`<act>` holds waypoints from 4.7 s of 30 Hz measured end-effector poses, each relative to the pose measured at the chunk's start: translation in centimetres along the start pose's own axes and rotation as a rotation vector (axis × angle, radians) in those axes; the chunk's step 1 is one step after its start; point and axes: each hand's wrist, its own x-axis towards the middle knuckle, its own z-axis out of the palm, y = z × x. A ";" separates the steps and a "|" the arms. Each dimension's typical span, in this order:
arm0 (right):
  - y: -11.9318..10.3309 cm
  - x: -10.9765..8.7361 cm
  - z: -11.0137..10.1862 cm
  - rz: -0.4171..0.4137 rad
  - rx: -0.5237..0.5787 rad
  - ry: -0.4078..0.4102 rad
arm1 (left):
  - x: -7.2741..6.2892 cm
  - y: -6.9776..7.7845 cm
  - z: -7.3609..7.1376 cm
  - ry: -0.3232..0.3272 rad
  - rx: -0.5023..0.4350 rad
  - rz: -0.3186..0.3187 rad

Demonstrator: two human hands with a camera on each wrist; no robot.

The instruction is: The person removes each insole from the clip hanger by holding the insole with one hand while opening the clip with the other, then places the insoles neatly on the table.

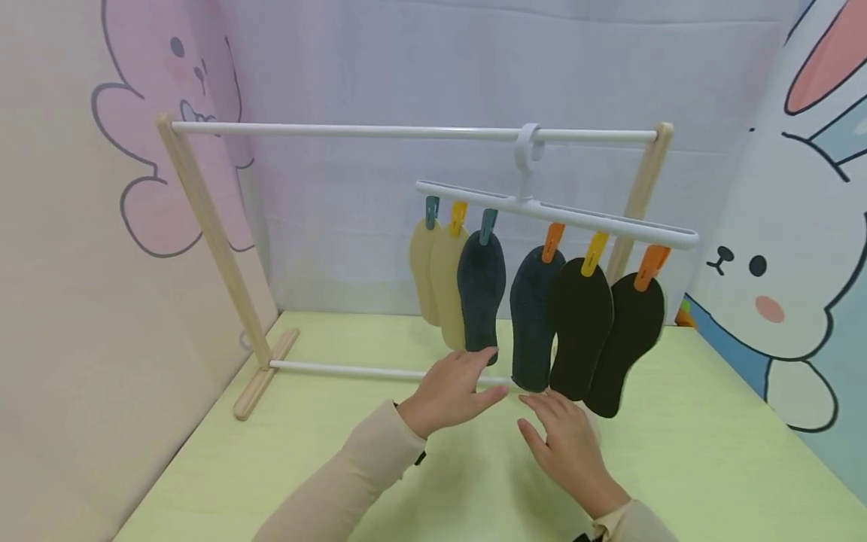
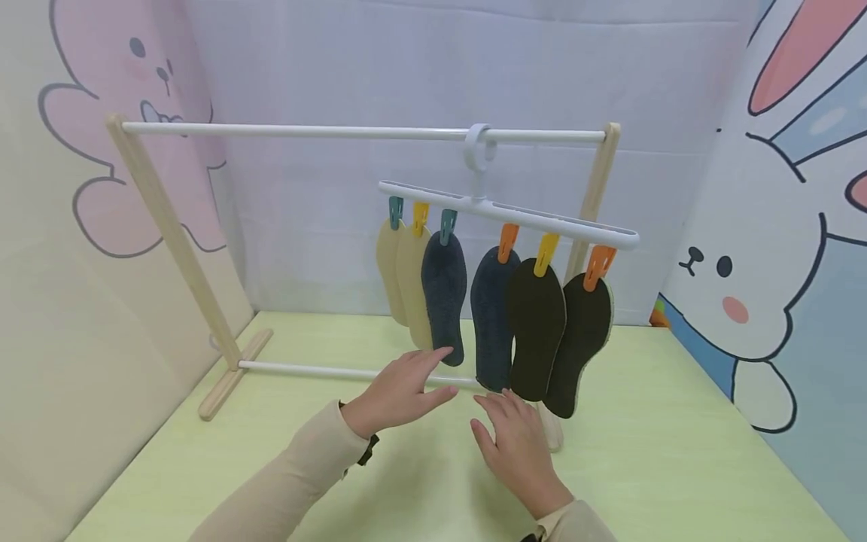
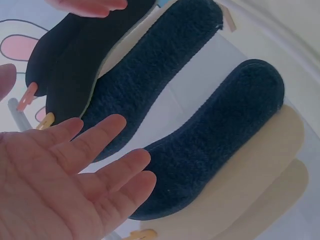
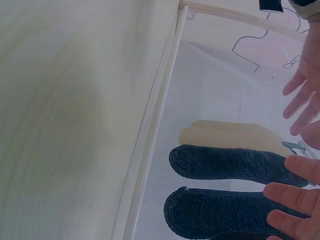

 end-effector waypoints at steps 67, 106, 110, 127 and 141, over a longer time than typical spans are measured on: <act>6.9 -4.5 -6.3 0.543 -0.158 -0.349 | 6.7 7.6 -1.5 -0.069 0.030 0.130; 4.3 -2.0 -4.4 0.542 0.190 0.042 | 7.2 8.9 -2.5 -0.046 -0.011 0.158; 3.9 -2.2 -4.8 0.484 0.175 0.037 | 7.3 8.9 -2.5 -0.037 -0.016 0.163; 2.2 -3.0 -5.6 0.383 0.267 0.043 | 7.7 9.1 -2.8 -0.027 0.009 0.123; 2.1 -3.1 -5.4 0.317 0.317 0.059 | 8.2 10.0 -3.2 0.152 -0.160 0.304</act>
